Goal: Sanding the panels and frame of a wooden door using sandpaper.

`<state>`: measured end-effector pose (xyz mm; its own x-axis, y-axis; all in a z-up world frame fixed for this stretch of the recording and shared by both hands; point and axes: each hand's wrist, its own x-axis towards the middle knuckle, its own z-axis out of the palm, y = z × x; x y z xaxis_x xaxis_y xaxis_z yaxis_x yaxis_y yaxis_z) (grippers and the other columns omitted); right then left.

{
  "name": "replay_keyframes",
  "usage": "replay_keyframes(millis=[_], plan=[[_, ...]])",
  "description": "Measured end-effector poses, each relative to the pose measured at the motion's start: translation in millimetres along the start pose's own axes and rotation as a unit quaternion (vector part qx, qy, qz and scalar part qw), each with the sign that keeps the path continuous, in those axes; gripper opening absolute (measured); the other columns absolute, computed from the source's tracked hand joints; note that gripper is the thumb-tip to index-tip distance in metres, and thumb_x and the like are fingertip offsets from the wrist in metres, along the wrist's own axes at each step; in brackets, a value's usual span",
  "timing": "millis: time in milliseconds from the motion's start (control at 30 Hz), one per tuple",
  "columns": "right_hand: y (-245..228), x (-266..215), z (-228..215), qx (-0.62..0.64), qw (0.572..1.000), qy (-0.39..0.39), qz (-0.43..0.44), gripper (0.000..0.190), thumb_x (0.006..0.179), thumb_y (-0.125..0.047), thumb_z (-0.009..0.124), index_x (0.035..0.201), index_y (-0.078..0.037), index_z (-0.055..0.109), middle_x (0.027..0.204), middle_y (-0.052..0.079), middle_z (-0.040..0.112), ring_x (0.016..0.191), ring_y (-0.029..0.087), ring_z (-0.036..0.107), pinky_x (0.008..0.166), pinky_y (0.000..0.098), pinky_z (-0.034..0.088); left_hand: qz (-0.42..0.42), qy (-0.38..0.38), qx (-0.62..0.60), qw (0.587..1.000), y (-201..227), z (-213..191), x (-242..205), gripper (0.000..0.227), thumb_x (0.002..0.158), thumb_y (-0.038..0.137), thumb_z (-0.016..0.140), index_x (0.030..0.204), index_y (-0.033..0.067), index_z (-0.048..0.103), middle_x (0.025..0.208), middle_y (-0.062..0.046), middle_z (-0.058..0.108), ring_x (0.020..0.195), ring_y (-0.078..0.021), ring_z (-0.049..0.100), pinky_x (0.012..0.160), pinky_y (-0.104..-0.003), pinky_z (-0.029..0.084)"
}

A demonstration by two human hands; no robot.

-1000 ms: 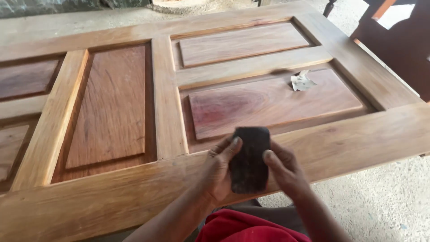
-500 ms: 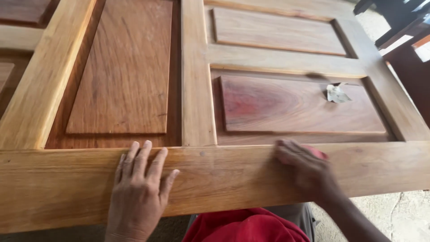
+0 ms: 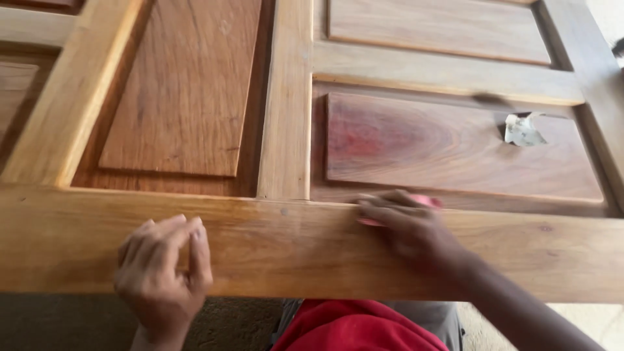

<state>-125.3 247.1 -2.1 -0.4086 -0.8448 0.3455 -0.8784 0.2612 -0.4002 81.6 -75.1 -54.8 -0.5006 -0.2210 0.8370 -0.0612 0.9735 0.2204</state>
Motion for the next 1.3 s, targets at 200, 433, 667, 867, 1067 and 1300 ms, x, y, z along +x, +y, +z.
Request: replay_keyframes(millis=[200,433,667,867,1067,1300], plan=[[-2.6,14.5,5.4,-0.015,0.991,-0.075,-0.11,0.05,0.099,-0.009,0.058,0.148,-0.011,0.05,0.15,0.008,0.055,0.136,0.028,0.053,0.111,0.0375,0.05,-0.062,0.012,0.1,0.993,-1.5,5.1,-5.1,0.021,0.115,0.021,0.068,0.1,0.0078,0.074,0.101,-0.009,0.077,0.091,-0.0198,0.074,0.089,-0.034,0.059],[102.7,-96.5,-112.7,-0.073,0.99,-0.117,-0.023,0.075,0.082,-0.002,0.057,0.153,-0.026,0.051,0.151,-0.005,0.058,0.123,0.019,0.057,0.109,0.0355,0.05,-0.117,0.036,0.112,0.986,29.9,-0.6,21.5,0.015,0.101,0.02,0.073,0.094,0.0081,0.076,0.092,-0.01,0.076,0.083,-0.0271,0.072,0.08,-0.04,0.055],[84.0,-40.1,-71.0,-0.106,0.977,0.043,-0.182,0.055,0.089,-0.005,0.064,0.142,-0.017,0.058,0.138,0.004,0.065,0.139,0.028,0.051,0.116,0.0427,0.041,-0.151,0.038,0.111,0.982,34.6,-1.4,21.2,0.016,0.097,0.023,0.075,0.09,0.008,0.076,0.09,-0.009,0.075,0.083,-0.0281,0.071,0.077,-0.041,0.055],[75.2,34.2,-16.9,-0.054,0.966,-0.099,-0.232,0.066,0.078,-0.007,0.062,0.143,-0.017,0.06,0.146,0.002,0.061,0.152,0.034,0.033,0.123,0.0601,0.019,-0.151,0.032,0.087,0.984,25.9,0.3,16.7,0.016,0.098,0.022,0.073,0.092,0.0085,0.077,0.092,-0.009,0.075,0.086,-0.0267,0.072,0.079,-0.04,0.056],[57.4,72.0,-9.0,-0.105,0.95,-0.146,-0.254,0.057,0.088,-0.016,0.057,0.145,-0.021,0.057,0.149,-0.002,0.057,0.153,0.031,0.026,0.123,0.0583,0.016,-0.197,0.067,0.076,0.975,23.8,-0.4,15.9,0.017,0.102,0.023,0.072,0.096,0.0077,0.077,0.094,-0.01,0.076,0.088,-0.0262,0.073,0.077,-0.039,0.056],[68.3,57.3,-31.9,-0.164,0.934,-0.157,-0.277,0.047,0.098,-0.028,0.053,0.146,-0.026,0.054,0.151,-0.008,0.053,0.154,0.027,0.02,0.124,0.0559,0.013,-0.162,0.066,0.09,0.98,24.5,-0.6,13.0,0.018,0.103,0.022,0.073,0.095,0.0069,0.077,0.094,-0.01,0.076,0.086,-0.0265,0.074,0.078,-0.039,0.056]])
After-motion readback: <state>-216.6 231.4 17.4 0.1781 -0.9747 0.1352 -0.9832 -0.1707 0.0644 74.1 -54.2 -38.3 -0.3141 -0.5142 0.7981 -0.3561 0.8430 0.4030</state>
